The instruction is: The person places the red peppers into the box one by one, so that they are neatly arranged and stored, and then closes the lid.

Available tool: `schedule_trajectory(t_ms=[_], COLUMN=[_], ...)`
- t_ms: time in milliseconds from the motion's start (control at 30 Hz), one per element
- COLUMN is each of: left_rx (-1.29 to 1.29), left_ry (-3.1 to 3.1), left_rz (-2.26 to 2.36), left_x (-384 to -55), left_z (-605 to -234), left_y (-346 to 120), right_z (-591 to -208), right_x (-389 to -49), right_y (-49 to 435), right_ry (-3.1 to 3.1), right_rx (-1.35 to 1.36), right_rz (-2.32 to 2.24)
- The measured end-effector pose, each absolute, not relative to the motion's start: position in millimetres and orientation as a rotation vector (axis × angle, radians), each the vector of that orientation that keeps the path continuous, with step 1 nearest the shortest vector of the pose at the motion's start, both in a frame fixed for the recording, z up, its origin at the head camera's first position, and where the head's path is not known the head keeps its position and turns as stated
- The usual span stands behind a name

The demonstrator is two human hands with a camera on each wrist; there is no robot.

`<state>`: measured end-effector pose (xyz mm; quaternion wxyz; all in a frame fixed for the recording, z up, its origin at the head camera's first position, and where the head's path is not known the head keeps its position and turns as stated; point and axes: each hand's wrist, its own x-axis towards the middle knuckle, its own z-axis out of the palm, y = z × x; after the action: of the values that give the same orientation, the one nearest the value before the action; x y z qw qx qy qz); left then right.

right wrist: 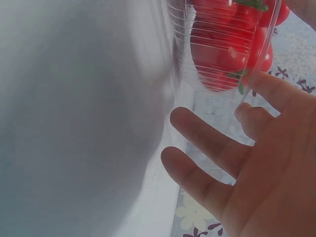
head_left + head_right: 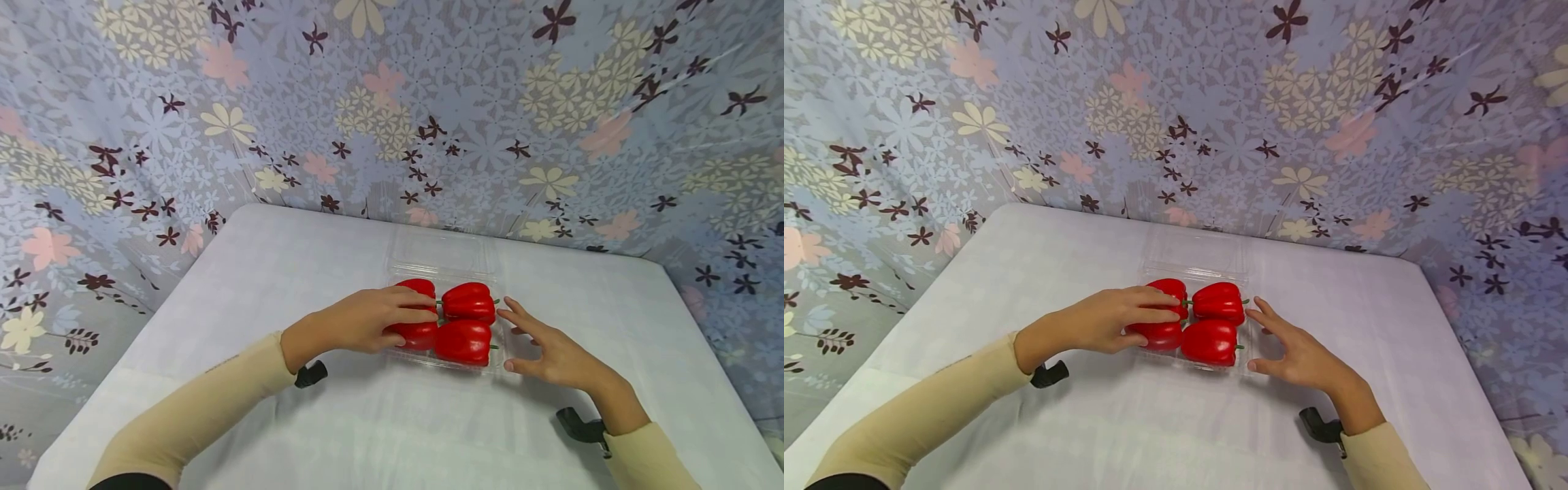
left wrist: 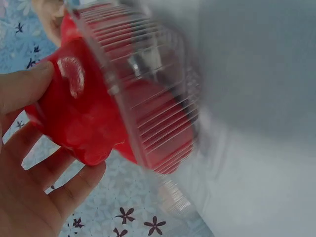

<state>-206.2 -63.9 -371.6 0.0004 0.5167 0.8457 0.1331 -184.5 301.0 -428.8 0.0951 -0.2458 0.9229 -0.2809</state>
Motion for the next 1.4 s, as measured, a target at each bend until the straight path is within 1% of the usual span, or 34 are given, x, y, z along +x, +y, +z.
schedule_trajectory(t_ms=[433, 1033, 1400], left_rx=[1.583, 1.551, 1.572], left_ry=[2.621, 2.634, 2.638], left_rz=[0.319, 0.345, 0.510], left_x=[-204, -201, -197], left_z=[-383, -393, -414], left_y=[-60, -60, -62], right_z=[-432, -430, -429], right_x=[-185, -184, -183], right_y=[301, 299, 300], right_ry=[2.736, 2.741, 2.749], right_rx=[-0.738, -0.735, -0.719], right_rz=[-0.840, -0.834, -0.818])
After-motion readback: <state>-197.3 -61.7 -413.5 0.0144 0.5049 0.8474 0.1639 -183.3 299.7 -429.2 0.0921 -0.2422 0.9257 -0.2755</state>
